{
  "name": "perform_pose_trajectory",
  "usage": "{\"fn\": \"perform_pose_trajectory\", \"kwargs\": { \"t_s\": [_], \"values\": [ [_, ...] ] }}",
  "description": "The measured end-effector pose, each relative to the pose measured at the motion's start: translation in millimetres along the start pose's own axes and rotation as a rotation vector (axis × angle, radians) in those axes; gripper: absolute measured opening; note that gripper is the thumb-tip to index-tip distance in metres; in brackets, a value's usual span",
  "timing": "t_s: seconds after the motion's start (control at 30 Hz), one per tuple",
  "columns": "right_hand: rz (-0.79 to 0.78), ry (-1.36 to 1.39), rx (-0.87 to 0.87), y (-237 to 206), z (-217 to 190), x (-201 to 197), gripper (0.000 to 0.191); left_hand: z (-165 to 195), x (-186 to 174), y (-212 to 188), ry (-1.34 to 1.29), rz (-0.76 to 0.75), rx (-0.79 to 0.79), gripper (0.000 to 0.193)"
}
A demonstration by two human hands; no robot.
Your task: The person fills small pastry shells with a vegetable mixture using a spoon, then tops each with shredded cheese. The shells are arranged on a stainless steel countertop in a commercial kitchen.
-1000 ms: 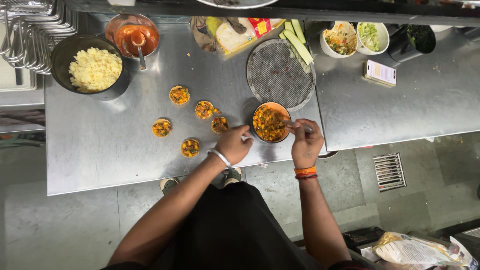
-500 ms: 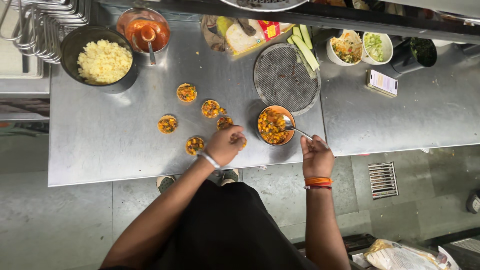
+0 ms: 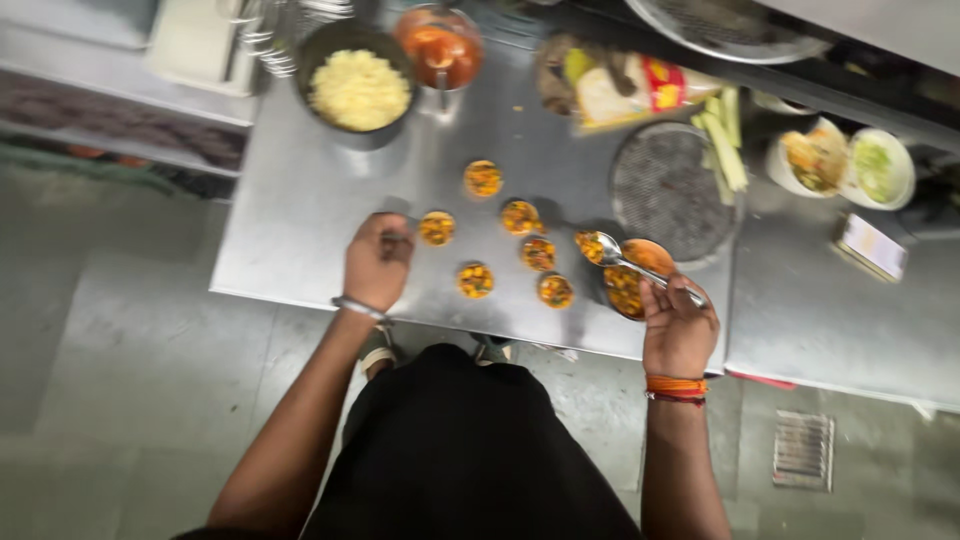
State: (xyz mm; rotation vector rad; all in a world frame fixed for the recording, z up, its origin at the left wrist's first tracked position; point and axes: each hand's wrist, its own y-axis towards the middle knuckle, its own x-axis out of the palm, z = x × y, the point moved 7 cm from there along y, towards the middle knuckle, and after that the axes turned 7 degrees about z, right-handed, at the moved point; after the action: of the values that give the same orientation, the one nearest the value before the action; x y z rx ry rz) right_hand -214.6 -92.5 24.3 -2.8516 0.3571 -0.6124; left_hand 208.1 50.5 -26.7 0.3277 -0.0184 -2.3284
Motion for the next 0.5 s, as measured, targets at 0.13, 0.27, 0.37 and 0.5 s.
{"fn": "perform_pose_trajectory", "kwargs": {
  "t_s": [0.13, 0.27, 0.37, 0.5],
  "values": [
    [-0.317, 0.169, 0.061, -14.8, 35.2, 82.8, 0.014, -1.5, 6.7, -6.2, 0.021, 0.028, -0.006, 0.034],
    [-0.403, -0.240, -0.238, -42.6, 60.0, 145.7, 0.010, 11.9, 19.2, -8.0, 0.073, -0.066, 0.113, 0.055],
    [-0.507, -0.655, -0.568, -75.1, 56.2, 178.1, 0.009, 15.4, 29.1, -6.0, 0.087, -0.132, 0.096, 0.058],
    [-0.680, -0.715, -0.865, -117.5, 40.7, 197.8, 0.008, 17.9, 35.6, -3.5, 0.103, -0.165, 0.075, 0.052]
  ]
}}
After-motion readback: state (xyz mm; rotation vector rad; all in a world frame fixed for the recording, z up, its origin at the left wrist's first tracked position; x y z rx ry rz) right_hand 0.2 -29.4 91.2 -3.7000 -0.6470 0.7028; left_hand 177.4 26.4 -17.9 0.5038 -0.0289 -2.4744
